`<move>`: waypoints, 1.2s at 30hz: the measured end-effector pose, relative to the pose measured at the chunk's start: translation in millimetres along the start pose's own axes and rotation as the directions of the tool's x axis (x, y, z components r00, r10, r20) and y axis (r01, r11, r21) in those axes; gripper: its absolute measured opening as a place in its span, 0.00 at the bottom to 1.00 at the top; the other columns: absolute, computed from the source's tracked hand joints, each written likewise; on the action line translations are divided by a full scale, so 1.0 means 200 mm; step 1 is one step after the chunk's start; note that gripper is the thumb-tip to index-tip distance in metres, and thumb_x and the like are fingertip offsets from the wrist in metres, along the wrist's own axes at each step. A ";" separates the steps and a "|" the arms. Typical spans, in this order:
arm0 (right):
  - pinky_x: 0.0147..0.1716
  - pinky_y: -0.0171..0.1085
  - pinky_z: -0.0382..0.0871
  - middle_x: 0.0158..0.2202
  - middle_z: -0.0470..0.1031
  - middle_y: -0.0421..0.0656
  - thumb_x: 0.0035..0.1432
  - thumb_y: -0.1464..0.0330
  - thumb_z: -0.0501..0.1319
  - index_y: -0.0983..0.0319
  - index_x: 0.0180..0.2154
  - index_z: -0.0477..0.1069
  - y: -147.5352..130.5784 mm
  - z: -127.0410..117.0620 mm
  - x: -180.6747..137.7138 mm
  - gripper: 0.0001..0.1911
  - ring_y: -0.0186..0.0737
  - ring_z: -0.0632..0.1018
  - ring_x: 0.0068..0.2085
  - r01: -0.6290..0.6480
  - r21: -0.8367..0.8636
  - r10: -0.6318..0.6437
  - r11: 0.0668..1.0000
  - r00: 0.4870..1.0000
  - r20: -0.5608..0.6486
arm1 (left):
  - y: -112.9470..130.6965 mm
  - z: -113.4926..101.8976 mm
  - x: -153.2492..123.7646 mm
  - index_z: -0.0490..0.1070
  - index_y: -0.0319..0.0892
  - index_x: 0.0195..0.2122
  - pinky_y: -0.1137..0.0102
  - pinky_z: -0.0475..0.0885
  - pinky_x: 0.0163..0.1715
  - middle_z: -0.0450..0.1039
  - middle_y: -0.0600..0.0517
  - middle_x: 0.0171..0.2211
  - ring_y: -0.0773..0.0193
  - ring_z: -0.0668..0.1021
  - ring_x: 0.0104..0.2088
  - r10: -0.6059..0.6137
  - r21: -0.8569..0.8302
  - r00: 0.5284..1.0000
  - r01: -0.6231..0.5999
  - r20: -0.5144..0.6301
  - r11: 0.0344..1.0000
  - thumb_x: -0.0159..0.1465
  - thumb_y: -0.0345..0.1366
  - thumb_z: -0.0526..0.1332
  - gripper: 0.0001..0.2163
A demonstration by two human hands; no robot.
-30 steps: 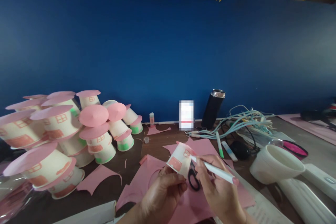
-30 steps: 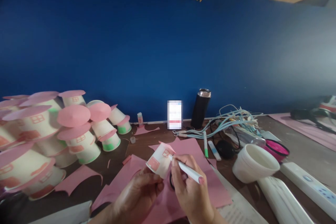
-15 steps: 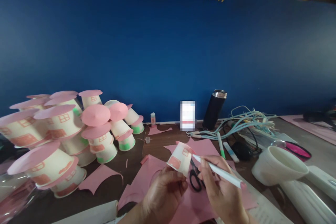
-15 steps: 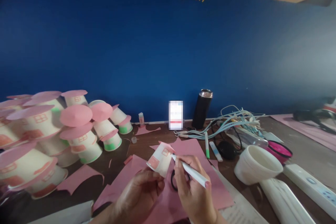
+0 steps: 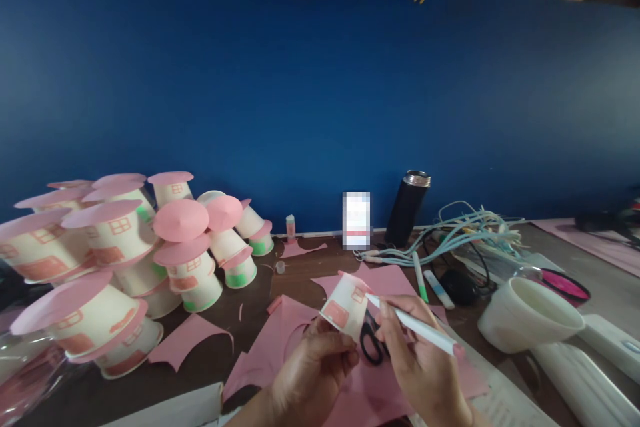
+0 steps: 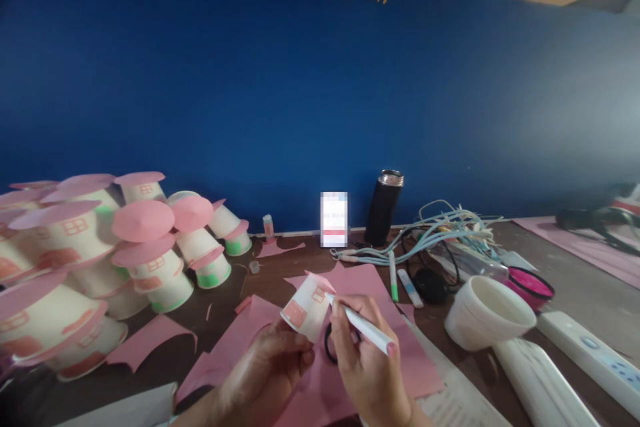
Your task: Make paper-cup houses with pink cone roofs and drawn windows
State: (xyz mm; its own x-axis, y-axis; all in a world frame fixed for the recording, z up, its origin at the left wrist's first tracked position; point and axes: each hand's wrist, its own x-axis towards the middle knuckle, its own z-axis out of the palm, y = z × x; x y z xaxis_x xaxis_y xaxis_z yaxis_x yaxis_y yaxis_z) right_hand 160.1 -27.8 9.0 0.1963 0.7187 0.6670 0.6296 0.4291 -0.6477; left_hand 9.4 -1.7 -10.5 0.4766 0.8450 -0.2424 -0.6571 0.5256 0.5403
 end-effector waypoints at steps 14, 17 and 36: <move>0.24 0.31 0.71 0.24 0.71 0.36 0.66 0.67 0.57 0.59 0.39 0.70 0.01 0.00 0.00 0.04 0.32 0.75 0.21 0.009 -0.013 -0.009 1.000 1.000 -0.002 | 0.00 0.02 -0.01 0.76 0.37 0.36 0.74 0.67 0.29 0.75 0.51 0.30 0.69 0.73 0.26 -0.001 0.041 1.000 0.000 0.018 0.999 0.46 0.20 0.65 0.15; 0.24 0.31 0.71 0.24 0.72 0.36 0.65 0.67 0.57 0.59 0.38 0.70 0.00 0.00 0.01 0.04 0.33 0.75 0.21 0.020 -0.022 -0.020 1.000 1.000 -0.004 | 0.00 0.01 -0.02 0.76 0.36 0.37 0.74 0.67 0.30 0.75 0.50 0.31 0.69 0.73 0.27 0.000 0.044 0.999 -0.002 0.036 0.999 0.47 0.20 0.65 0.15; 0.24 0.30 0.70 0.24 0.72 0.36 0.66 0.67 0.57 0.59 0.39 0.70 0.01 0.00 -0.01 0.04 0.31 0.75 0.22 -0.009 -0.011 0.009 1.000 1.000 0.014 | 0.00 0.01 -0.02 0.76 0.36 0.34 0.74 0.67 0.30 0.75 0.51 0.31 0.70 0.72 0.27 -0.003 0.033 1.000 0.002 0.015 0.999 0.47 0.20 0.65 0.13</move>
State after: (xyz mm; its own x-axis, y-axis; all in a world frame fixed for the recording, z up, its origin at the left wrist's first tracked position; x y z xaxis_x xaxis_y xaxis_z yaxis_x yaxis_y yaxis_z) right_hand 161.4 -28.6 7.8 0.1913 0.7302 0.6559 0.6364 0.4165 -0.6493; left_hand 9.2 -4.6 -7.2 0.4873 0.8419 -0.2317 -0.6363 0.5241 0.5661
